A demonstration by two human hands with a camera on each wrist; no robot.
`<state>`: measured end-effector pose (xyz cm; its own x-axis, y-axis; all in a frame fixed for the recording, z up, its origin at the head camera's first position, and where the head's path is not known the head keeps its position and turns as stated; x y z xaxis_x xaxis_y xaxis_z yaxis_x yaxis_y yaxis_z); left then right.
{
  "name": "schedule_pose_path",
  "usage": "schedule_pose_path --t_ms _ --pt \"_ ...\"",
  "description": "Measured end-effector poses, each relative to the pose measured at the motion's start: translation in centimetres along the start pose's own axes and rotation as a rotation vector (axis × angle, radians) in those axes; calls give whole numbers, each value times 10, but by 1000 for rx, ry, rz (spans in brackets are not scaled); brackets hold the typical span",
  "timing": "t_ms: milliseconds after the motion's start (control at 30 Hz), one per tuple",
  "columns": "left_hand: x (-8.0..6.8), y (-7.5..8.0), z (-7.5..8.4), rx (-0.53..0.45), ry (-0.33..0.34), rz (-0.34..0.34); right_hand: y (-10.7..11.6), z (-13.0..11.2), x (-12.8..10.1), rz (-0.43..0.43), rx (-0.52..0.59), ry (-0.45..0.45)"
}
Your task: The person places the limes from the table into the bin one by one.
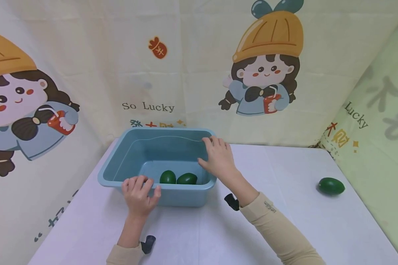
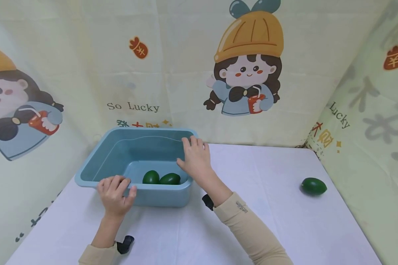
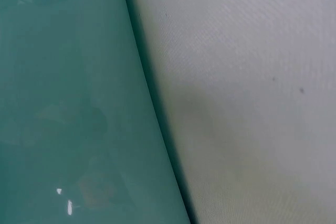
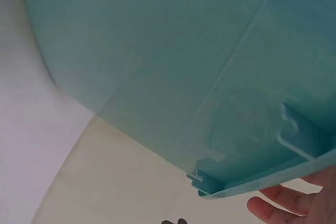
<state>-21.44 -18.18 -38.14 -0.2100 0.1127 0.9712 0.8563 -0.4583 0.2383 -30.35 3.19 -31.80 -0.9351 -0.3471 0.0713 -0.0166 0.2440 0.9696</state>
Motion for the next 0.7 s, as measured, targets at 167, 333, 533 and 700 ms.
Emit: schedule_pose_path --t_ms 167,333,533,700 --pt "1 0 1 -4 -1 12 4 6 -4 26 17 -4" --pt "1 1 1 -3 -2 14 7 13 -8 59 28 4" --pt "0 1 1 1 -3 12 12 20 -15 99 63 19" --pt "0 1 1 -2 -5 7 14 26 -20 128 67 30"
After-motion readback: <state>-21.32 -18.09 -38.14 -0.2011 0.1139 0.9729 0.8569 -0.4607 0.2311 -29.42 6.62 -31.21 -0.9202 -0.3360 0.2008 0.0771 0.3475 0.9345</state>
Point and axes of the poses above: each hand's wrist, its own x-axis towards the middle knuckle, its own y-axis out of the back of the hand, z = x × y, the point moved 4 cm from there along x, towards the middle knuckle, and after that the axes turned 8 degrees about -z, right-handed, at the moved point
